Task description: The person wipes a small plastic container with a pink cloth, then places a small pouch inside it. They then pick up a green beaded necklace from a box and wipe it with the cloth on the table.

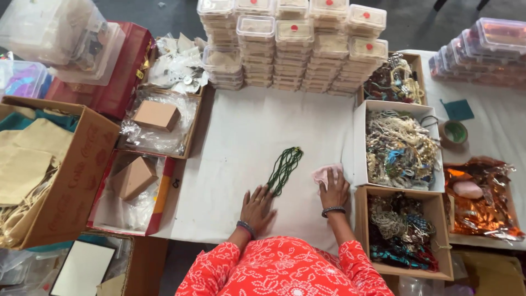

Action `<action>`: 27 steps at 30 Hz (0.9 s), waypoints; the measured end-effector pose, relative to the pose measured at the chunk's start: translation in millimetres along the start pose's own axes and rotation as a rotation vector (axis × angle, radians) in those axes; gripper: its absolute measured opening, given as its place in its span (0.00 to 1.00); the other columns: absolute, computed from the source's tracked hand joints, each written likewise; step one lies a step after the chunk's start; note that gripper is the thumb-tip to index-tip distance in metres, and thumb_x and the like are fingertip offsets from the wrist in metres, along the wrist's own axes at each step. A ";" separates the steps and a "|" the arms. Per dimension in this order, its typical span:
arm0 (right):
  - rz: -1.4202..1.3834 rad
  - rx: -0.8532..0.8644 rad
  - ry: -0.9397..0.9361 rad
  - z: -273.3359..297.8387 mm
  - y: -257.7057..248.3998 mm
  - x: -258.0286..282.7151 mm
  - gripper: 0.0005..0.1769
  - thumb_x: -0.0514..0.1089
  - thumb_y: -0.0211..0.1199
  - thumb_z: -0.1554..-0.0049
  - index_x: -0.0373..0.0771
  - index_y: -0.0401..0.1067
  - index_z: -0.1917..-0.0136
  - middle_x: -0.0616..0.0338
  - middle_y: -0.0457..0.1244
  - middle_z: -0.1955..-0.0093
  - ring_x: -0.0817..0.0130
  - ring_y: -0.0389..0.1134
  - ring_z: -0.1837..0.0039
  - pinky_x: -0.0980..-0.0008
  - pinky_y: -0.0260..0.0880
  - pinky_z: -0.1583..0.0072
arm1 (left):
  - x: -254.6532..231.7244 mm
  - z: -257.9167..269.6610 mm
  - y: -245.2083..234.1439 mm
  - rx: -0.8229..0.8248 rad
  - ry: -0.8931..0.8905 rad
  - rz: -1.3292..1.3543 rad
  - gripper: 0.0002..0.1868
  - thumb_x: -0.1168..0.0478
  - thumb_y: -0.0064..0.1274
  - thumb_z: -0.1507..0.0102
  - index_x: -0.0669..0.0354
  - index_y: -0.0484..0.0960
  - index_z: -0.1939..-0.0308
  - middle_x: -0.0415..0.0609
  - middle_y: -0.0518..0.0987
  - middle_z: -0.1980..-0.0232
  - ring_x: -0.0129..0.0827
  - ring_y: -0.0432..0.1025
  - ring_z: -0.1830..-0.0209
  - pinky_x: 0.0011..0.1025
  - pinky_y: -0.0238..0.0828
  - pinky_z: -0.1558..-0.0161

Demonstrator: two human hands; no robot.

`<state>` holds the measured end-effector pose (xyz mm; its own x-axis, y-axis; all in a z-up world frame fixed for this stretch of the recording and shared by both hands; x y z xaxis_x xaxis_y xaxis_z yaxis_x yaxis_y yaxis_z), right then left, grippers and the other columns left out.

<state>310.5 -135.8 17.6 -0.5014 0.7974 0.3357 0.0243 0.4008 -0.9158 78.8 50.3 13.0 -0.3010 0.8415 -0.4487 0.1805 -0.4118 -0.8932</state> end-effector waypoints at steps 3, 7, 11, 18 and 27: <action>0.061 0.025 0.005 -3.2 11.3 3.2 0.30 0.48 0.67 0.50 0.54 0.73 0.33 0.56 0.60 0.33 0.49 0.63 0.37 0.52 0.68 0.41 | 0.9 12.6 -1.0 0.035 -0.009 0.013 0.38 0.40 0.45 0.35 0.51 0.63 0.24 0.49 0.56 0.20 0.42 0.46 0.19 0.55 0.33 0.25; 0.015 0.201 0.050 -8.4 46.4 11.9 0.23 0.39 0.59 0.43 0.54 0.73 0.35 0.55 0.62 0.35 0.51 0.63 0.38 0.54 0.71 0.42 | 3.0 3.0 0.8 0.020 0.016 0.031 0.35 0.41 0.43 0.34 0.52 0.64 0.25 0.49 0.58 0.20 0.41 0.47 0.18 0.52 0.33 0.23; -0.259 -0.027 -0.574 44.3 40.2 116.5 0.24 0.35 0.55 0.45 0.46 0.71 0.36 0.58 0.64 0.35 0.56 0.63 0.30 0.55 0.68 0.33 | 2.3 9.5 10.6 0.040 0.036 -0.005 0.35 0.43 0.43 0.34 0.55 0.65 0.26 0.51 0.58 0.20 0.43 0.47 0.19 0.50 0.32 0.24; 0.121 0.061 -0.765 -45.2 47.7 107.4 0.27 0.40 0.55 0.46 0.52 0.72 0.33 0.69 0.62 0.28 0.62 0.62 0.30 0.57 0.64 0.40 | 14.9 10.7 13.6 0.070 0.020 -0.009 0.30 0.46 0.41 0.32 0.55 0.68 0.29 0.46 0.60 0.20 0.37 0.48 0.18 0.48 0.35 0.22; 0.044 0.206 -0.776 21.0 63.0 139.1 0.26 0.41 0.53 0.40 0.50 0.70 0.29 0.64 0.62 0.29 0.63 0.63 0.31 0.56 0.66 0.37 | 3.1 8.3 -4.5 0.094 -0.003 0.010 0.30 0.47 0.41 0.31 0.51 0.68 0.27 0.47 0.63 0.23 0.39 0.50 0.20 0.49 0.36 0.22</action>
<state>224.1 -9.1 2.0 -0.9638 0.2390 0.1183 -0.0636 0.2246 -0.9724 69.3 51.8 15.4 -0.3020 0.8362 -0.4578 0.0952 -0.4513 -0.8873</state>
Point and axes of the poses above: each hand's wrist, its own z-axis away from the middle knuckle, its own y-axis out of the palm, x = y × z, the point moved 6 cm from there along -z, towards the middle knuckle
